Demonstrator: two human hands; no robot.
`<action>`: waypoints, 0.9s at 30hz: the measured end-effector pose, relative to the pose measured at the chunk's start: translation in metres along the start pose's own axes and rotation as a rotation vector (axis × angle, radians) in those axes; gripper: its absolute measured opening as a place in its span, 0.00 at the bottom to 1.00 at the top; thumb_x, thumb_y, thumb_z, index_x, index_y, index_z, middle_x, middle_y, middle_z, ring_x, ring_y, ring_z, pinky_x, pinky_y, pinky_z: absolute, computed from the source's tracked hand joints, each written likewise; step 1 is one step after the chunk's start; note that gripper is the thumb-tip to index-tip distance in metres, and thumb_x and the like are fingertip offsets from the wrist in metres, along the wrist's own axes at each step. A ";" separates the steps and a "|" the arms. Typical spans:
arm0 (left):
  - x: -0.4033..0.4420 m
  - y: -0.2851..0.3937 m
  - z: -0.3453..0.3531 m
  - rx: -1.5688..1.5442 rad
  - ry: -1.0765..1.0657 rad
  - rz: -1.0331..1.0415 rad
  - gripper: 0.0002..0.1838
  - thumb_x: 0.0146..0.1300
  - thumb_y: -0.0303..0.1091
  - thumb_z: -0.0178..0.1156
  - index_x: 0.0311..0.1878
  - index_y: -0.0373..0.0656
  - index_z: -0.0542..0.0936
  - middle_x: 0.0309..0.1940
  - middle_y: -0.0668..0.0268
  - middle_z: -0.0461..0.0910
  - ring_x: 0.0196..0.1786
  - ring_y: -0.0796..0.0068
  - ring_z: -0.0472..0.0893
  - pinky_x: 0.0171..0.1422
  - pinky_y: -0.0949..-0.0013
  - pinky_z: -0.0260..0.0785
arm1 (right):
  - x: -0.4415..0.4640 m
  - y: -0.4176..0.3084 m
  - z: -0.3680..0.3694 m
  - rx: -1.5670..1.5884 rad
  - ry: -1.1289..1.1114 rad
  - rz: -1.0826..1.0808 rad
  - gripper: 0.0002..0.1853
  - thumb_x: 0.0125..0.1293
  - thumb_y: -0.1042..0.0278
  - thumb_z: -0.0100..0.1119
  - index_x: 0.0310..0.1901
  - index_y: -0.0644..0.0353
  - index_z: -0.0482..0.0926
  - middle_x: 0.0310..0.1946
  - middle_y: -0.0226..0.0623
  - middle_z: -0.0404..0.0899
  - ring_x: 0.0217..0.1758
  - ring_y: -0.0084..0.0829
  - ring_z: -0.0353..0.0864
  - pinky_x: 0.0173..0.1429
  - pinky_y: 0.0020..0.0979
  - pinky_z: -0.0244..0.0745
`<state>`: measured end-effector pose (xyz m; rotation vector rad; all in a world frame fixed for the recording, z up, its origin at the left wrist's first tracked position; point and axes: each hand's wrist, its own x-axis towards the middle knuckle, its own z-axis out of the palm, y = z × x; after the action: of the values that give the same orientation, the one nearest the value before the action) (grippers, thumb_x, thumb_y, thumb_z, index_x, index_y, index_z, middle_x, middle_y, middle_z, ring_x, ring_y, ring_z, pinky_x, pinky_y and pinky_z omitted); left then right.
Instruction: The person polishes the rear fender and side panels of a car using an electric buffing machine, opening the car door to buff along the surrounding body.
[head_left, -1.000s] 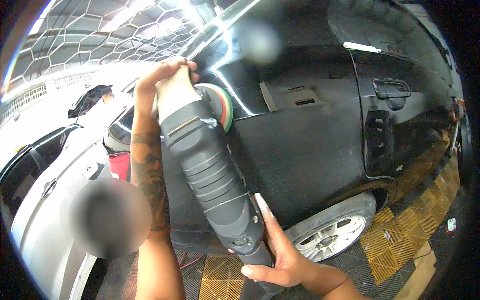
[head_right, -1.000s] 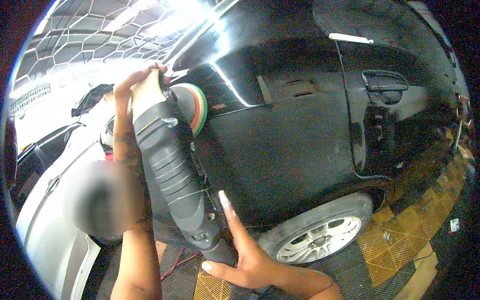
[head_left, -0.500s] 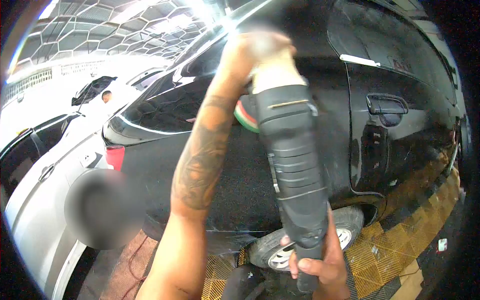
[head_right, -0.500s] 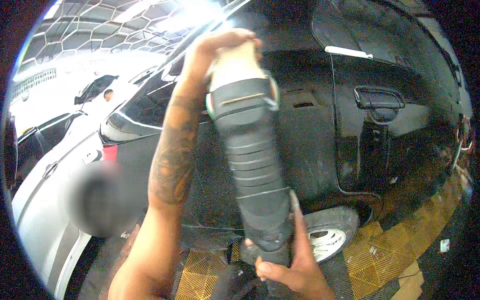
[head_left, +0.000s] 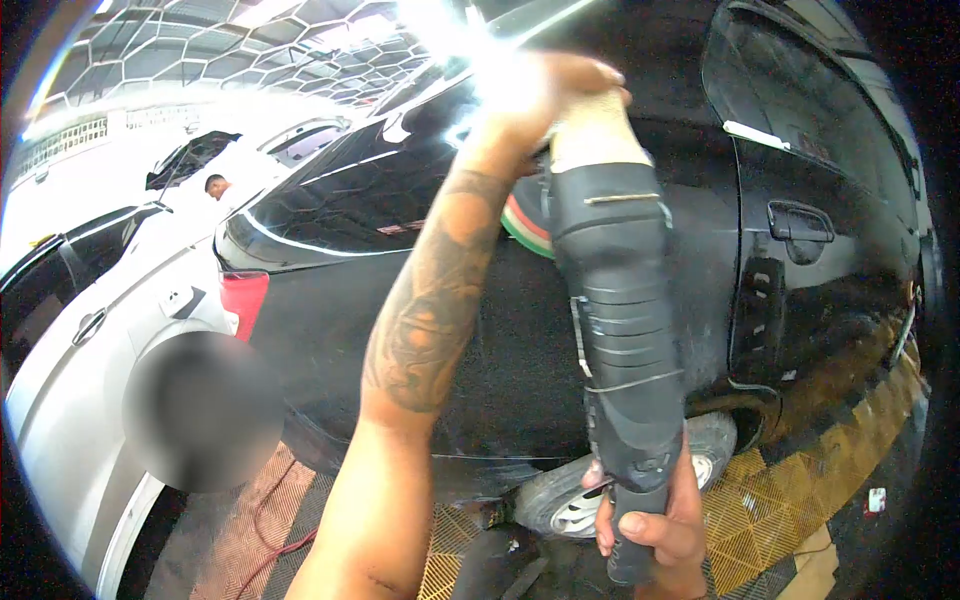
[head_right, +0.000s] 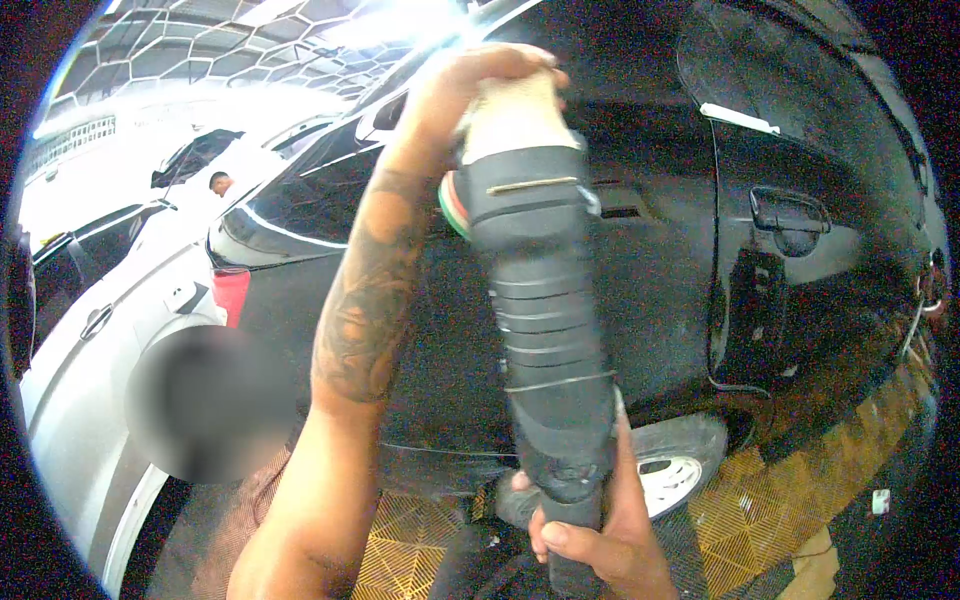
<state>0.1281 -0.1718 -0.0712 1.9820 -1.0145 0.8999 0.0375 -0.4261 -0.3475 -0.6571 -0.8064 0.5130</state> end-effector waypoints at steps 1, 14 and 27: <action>-0.010 0.008 -0.010 0.290 0.011 0.139 0.13 0.65 0.30 0.58 0.48 0.35 0.84 0.43 0.56 0.87 0.44 0.68 0.86 0.54 0.66 0.79 | 0.001 0.002 -0.004 0.009 -0.137 0.104 0.64 0.56 0.73 0.68 0.79 0.49 0.24 0.54 0.58 0.75 0.34 0.32 0.81 0.40 0.33 0.79; -0.125 0.087 -0.145 -0.032 0.361 -0.249 0.21 0.66 0.31 0.53 0.56 0.25 0.74 0.49 0.45 0.81 0.49 0.53 0.84 0.51 0.58 0.83 | 0.057 0.093 0.084 -0.200 -0.474 -0.076 0.59 0.63 0.65 0.67 0.77 0.67 0.26 0.78 0.55 0.34 0.79 0.40 0.34 0.77 0.37 0.33; -0.111 0.089 -0.135 -0.272 0.342 -0.342 0.19 0.65 0.31 0.54 0.55 0.27 0.75 0.48 0.46 0.81 0.47 0.55 0.84 0.48 0.58 0.83 | 0.058 0.080 0.067 -0.252 -0.515 -0.112 0.60 0.64 0.62 0.68 0.76 0.73 0.26 0.80 0.57 0.27 0.84 0.43 0.27 0.82 0.40 0.26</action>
<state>-0.0315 -0.0582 -0.0705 1.6358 -0.5498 0.8236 0.0055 -0.3111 -0.3405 -0.7155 -1.4022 0.4885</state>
